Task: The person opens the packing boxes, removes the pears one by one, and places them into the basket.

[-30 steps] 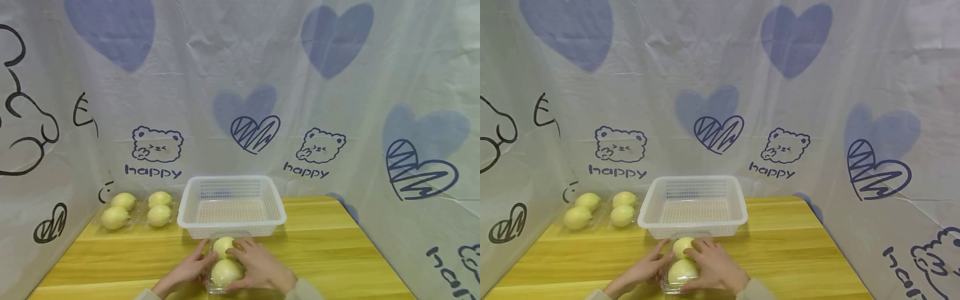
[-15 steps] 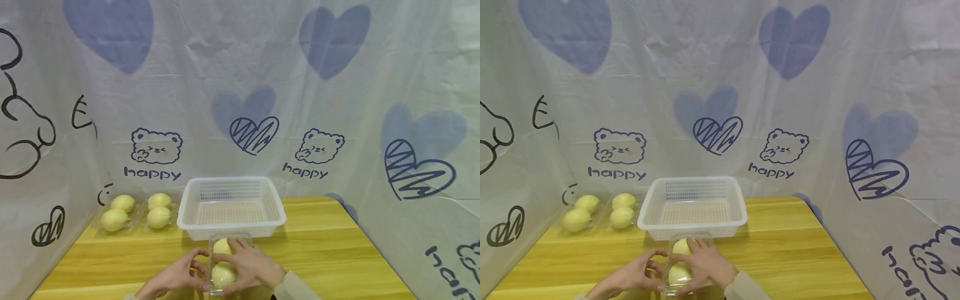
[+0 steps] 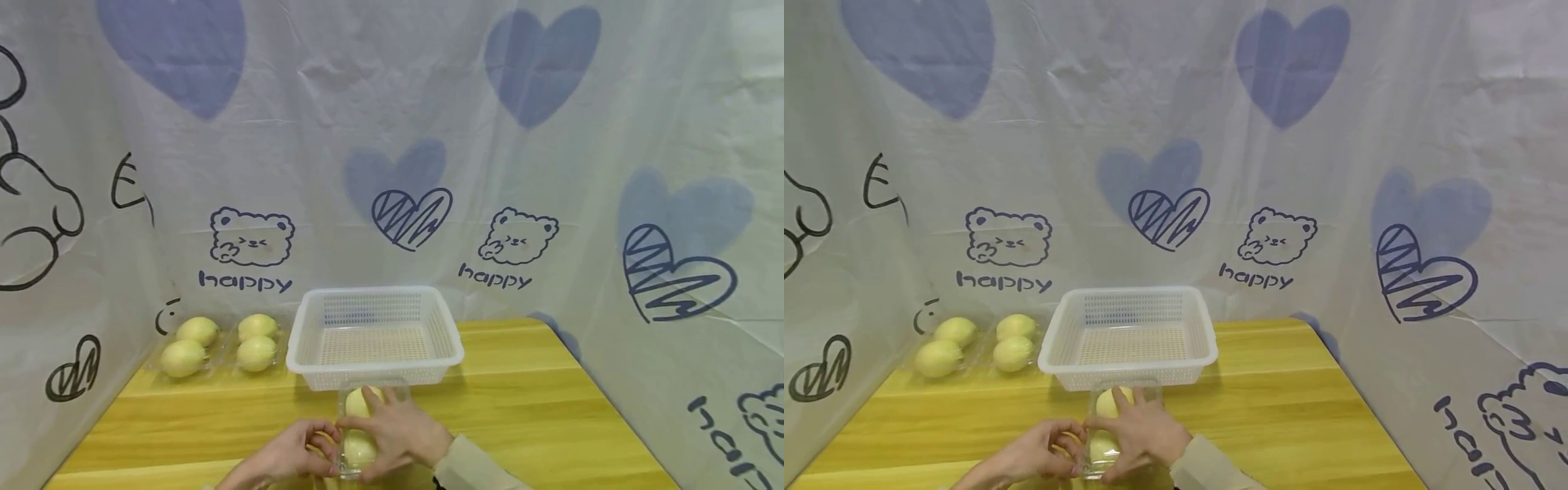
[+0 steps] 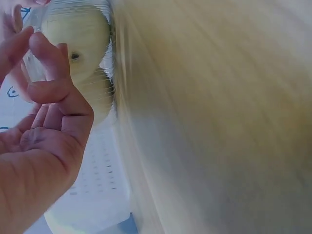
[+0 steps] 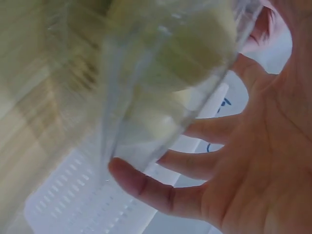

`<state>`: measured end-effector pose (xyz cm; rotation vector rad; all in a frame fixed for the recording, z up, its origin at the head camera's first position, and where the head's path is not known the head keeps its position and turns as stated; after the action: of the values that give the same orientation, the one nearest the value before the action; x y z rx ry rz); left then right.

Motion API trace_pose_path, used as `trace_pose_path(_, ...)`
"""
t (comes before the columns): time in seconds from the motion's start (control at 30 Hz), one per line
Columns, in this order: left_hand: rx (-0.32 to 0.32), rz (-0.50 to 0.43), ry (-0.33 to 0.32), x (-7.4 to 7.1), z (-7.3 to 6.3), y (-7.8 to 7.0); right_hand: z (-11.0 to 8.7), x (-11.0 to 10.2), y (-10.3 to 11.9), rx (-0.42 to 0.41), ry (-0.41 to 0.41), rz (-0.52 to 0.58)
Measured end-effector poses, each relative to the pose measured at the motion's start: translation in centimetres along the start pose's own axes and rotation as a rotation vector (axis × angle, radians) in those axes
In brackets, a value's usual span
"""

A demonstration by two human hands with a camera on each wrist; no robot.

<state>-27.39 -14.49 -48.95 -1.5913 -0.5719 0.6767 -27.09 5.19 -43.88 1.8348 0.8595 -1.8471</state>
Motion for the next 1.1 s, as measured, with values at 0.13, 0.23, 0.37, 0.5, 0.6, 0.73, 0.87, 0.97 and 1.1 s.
trace_pose_path(0.13,0.038,-0.002,0.052,0.00,0.19,0.18,0.05,0.36,0.01,-0.009,-0.021,-0.042)
trace_pose_path(0.23,0.028,0.013,0.067,-0.03,0.02,0.34,0.09,0.68,0.24,-0.022,-0.062,-0.076)
trace_pose_path(0.37,-0.024,0.002,0.040,-0.08,0.05,0.23,0.19,0.86,0.21,-0.023,-0.102,-0.101)
trace_pose_path(0.5,-0.069,-0.049,0.031,-0.08,0.09,0.13,0.28,0.81,0.08,-0.032,-0.115,-0.091)
trace_pose_path(0.6,-0.097,-0.104,0.049,0.02,0.16,0.37,0.24,0.82,0.08,-0.042,-0.124,-0.098)
trace_pose_path(0.73,-0.122,-0.166,0.092,0.13,0.23,0.75,0.14,0.77,0.24,-0.052,-0.156,-0.123)
trace_pose_path(0.87,-0.141,-0.173,0.146,0.37,0.47,1.00,-0.04,0.71,0.27,-0.068,-0.197,-0.127)
trace_pose_path(0.97,-0.141,-0.164,0.183,0.33,0.74,0.90,-0.08,0.70,0.12,-0.063,-0.202,-0.115)
trace_pose_path(1.1,-0.135,-0.180,0.244,0.12,0.86,0.71,-0.13,0.79,-0.20,-0.044,-0.171,-0.059)
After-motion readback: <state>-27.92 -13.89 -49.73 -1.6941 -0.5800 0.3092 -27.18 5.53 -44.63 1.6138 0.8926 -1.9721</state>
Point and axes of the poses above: each hand's wrist, its own z-axis towards the middle knuckle, its own x-axis out of the palm, y = z × x, the point moved 3 cm from there along z, towards the middle knuckle, and after that the axes turned 2 degrees about y, right-handed, at the moved point
